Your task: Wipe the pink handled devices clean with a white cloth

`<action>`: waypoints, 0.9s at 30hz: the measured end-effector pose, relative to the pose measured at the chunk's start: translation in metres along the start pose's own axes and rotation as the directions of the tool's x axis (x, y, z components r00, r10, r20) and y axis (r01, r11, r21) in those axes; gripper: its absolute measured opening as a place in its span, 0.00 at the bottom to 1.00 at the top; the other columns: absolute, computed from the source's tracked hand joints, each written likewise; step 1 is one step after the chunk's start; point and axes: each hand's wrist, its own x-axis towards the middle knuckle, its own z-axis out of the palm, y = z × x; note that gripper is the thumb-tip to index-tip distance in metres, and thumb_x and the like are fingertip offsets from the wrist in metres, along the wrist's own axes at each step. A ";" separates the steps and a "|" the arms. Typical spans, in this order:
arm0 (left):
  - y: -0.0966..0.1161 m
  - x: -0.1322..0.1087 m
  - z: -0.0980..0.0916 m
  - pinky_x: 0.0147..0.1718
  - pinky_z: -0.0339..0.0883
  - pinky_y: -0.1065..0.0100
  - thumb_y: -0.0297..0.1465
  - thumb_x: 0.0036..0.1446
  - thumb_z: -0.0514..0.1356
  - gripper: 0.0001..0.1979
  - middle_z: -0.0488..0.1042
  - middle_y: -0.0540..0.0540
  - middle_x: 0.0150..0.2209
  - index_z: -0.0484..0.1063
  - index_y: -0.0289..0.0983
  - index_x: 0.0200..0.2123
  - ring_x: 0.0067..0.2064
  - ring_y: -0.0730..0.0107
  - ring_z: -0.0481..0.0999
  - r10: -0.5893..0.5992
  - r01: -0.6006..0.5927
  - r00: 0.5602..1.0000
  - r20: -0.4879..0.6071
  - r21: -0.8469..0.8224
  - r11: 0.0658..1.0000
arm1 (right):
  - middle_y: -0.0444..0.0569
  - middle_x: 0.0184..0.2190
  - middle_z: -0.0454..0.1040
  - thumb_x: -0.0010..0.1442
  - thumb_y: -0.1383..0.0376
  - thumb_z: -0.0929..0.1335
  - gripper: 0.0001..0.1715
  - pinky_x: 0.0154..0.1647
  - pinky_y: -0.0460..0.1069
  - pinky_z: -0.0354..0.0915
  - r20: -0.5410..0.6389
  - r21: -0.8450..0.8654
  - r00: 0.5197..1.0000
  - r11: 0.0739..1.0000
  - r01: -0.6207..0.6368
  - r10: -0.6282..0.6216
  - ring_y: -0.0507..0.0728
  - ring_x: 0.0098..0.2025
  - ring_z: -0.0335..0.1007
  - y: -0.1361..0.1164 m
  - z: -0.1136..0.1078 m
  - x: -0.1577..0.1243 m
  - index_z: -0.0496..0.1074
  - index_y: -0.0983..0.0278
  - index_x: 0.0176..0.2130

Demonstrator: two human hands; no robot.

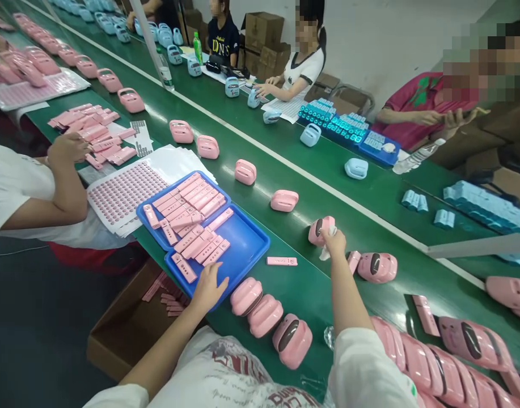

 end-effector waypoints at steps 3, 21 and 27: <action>-0.012 0.015 0.004 0.55 0.63 0.45 0.35 0.55 0.56 0.21 0.69 0.34 0.50 0.68 0.33 0.51 0.55 0.47 0.69 0.021 -0.013 0.998 -0.060 0.131 0.991 | 0.67 0.38 0.76 0.54 0.54 0.69 0.26 0.37 0.55 0.66 -0.012 -0.090 1.000 0.996 -0.001 0.000 0.68 0.41 0.74 0.005 -0.012 0.000 0.73 0.74 0.41; -0.025 0.018 0.014 0.55 0.65 0.46 0.32 0.56 0.56 0.18 0.69 0.36 0.50 0.71 0.34 0.49 0.55 0.49 0.69 0.036 -0.014 0.995 -0.098 0.221 0.975 | 0.59 0.49 0.69 0.58 0.73 0.62 0.20 0.42 0.52 0.64 0.275 -0.225 0.862 0.843 0.489 -0.427 0.62 0.45 0.72 -0.106 0.043 0.012 0.69 0.67 0.50; 0.010 0.021 0.012 0.58 0.60 0.48 0.36 0.51 0.60 0.17 0.72 0.40 0.49 0.73 0.37 0.44 0.56 0.52 0.69 -0.071 0.071 0.997 0.013 -0.311 0.948 | 0.51 0.42 0.72 0.52 0.74 0.64 0.14 0.42 0.48 0.62 0.319 -0.080 0.749 0.771 0.631 -0.580 0.57 0.44 0.70 -0.057 -0.013 -0.058 0.72 0.64 0.38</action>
